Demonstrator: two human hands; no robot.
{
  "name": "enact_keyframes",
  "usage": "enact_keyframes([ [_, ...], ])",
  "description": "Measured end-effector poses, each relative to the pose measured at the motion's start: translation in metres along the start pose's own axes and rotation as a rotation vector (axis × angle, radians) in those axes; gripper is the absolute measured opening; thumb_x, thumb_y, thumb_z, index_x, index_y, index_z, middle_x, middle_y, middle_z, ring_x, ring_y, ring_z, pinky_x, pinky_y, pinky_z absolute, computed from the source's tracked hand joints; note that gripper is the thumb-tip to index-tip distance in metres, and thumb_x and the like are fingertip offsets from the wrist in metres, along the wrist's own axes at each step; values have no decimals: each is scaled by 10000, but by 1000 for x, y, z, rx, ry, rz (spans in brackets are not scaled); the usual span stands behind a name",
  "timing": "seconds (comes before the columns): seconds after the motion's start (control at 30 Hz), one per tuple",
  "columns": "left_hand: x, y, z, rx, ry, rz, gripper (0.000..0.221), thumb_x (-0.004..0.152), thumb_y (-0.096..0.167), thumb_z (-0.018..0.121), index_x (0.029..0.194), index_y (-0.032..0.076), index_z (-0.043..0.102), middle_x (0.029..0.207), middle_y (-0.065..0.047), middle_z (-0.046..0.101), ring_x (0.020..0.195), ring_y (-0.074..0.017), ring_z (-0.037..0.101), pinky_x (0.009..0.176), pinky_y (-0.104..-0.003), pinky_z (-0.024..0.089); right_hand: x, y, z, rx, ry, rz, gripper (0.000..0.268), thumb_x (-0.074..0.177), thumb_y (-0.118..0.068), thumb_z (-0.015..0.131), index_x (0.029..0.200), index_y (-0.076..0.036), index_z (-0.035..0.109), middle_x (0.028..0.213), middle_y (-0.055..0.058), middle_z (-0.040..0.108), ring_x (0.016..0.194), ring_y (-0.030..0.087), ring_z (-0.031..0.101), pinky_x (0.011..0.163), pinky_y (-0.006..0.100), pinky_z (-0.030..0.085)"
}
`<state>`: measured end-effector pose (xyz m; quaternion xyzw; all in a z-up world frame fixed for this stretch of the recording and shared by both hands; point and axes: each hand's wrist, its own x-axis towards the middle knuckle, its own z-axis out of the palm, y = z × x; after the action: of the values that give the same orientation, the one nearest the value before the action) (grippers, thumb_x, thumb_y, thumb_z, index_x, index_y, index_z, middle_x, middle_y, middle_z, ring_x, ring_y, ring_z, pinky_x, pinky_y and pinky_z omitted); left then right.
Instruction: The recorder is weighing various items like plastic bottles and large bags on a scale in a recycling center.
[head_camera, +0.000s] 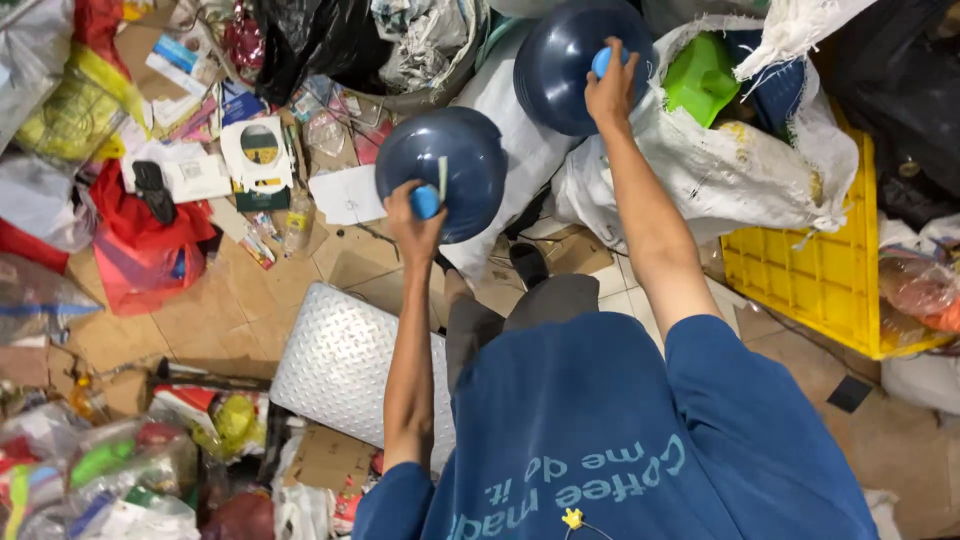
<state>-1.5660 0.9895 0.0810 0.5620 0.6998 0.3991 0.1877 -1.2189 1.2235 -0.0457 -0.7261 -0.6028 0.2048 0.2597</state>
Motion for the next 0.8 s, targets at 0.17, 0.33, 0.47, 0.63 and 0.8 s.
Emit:
enact_keyframes([
  [0.17, 61, -15, 47, -74, -152, 82, 541, 657, 99, 804, 1171, 47, 644, 1152, -160, 654, 1080, -396, 563, 974, -475, 465, -32, -12, 5, 82, 168, -59, 839, 921, -32, 788, 1590, -180, 304, 1522, 350, 327, 1337, 530, 465, 1088, 536, 459],
  [0.33, 133, -17, 88, -131, -354, 192, 594, 645, 83, 821, 1204, 65, 619, 1162, -176, 649, 1074, -437, 544, 961, -505, 455, -141, -55, -20, 96, 203, 51, 828, 983, -27, 730, 1640, -143, 239, 1622, 301, 311, 1503, 479, 354, 1193, 492, 413],
  [0.47, 171, -64, 149, 30, -503, 222, 634, 700, 15, 817, 1286, 73, 582, 1229, -195, 607, 1145, -463, 555, 1037, -529, 442, -247, -35, -8, 66, 183, 276, 819, 938, -6, 716, 1613, -100, 260, 1577, 272, 345, 1408, 454, 438, 1094, 485, 464],
  [0.63, 201, -67, 144, -76, -574, 201, 712, 711, 5, 837, 1362, 79, 558, 1322, -205, 580, 1196, -460, 560, 1043, -497, 454, -328, -37, -2, 85, 174, 486, 805, 896, -16, 729, 1576, -89, 305, 1537, 248, 399, 1291, 432, 531, 1022, 452, 516],
  [0.8, 197, -69, 131, -168, -568, 213, 819, 794, 120, 863, 1470, 17, 411, 1490, -283, 426, 1363, -490, 439, 1152, -499, 368, -314, -80, -4, 163, 114, 545, 728, 895, -45, 720, 1530, -103, 370, 1506, 233, 433, 1281, 437, 558, 1024, 472, 502],
])
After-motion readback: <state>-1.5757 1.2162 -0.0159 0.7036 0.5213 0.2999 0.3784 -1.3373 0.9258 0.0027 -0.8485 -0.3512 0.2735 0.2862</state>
